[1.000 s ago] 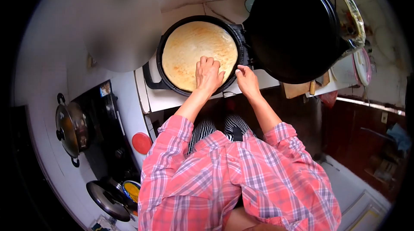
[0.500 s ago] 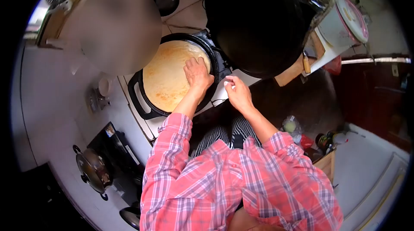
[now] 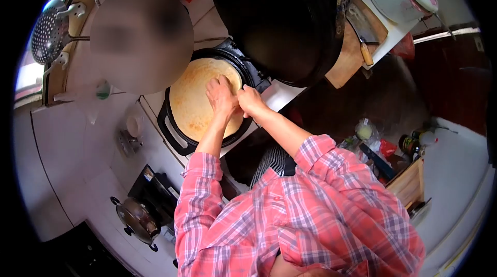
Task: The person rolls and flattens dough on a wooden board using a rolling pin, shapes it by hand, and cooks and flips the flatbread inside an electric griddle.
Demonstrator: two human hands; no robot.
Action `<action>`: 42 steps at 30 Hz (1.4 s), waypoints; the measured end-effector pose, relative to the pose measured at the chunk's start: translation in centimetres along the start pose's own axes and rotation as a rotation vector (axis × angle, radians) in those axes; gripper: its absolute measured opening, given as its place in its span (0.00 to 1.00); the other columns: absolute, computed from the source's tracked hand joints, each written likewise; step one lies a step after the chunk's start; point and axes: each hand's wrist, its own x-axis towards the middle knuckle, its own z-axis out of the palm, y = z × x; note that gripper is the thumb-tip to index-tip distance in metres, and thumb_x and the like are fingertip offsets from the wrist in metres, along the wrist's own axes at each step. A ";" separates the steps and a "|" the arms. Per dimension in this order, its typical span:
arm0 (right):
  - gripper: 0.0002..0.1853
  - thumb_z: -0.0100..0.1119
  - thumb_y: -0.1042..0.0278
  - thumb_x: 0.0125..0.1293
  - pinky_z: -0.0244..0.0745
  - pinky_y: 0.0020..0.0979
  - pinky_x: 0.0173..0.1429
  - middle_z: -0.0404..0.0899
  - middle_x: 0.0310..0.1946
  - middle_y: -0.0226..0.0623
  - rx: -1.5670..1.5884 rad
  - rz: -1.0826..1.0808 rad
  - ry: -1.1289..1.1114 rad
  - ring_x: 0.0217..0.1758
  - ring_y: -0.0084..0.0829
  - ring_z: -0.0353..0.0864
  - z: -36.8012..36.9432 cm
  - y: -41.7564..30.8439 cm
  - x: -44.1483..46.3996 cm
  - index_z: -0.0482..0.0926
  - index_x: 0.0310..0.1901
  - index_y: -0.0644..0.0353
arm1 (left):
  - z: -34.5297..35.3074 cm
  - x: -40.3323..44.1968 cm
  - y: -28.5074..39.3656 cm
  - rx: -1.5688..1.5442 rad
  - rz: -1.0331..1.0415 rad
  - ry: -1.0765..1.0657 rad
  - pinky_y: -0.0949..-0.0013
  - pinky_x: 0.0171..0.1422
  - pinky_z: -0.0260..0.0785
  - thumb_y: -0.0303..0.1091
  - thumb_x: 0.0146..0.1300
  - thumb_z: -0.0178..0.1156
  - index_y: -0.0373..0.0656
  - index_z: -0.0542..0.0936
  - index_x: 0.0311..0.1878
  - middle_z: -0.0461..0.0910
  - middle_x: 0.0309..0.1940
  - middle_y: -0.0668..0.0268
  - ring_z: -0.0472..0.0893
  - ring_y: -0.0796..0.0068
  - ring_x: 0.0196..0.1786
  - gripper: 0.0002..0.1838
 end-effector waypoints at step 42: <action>0.25 0.38 0.51 0.73 0.68 0.44 0.61 0.71 0.53 0.58 0.028 -0.649 0.073 0.55 0.54 0.72 3.2 -0.5 -4.1 0.72 0.53 0.67 | -20.5 -3.9 -4.9 -0.875 -0.413 -0.126 0.72 0.45 0.66 0.50 0.58 0.65 0.43 0.76 0.40 0.76 0.34 0.70 0.74 0.80 0.39 0.20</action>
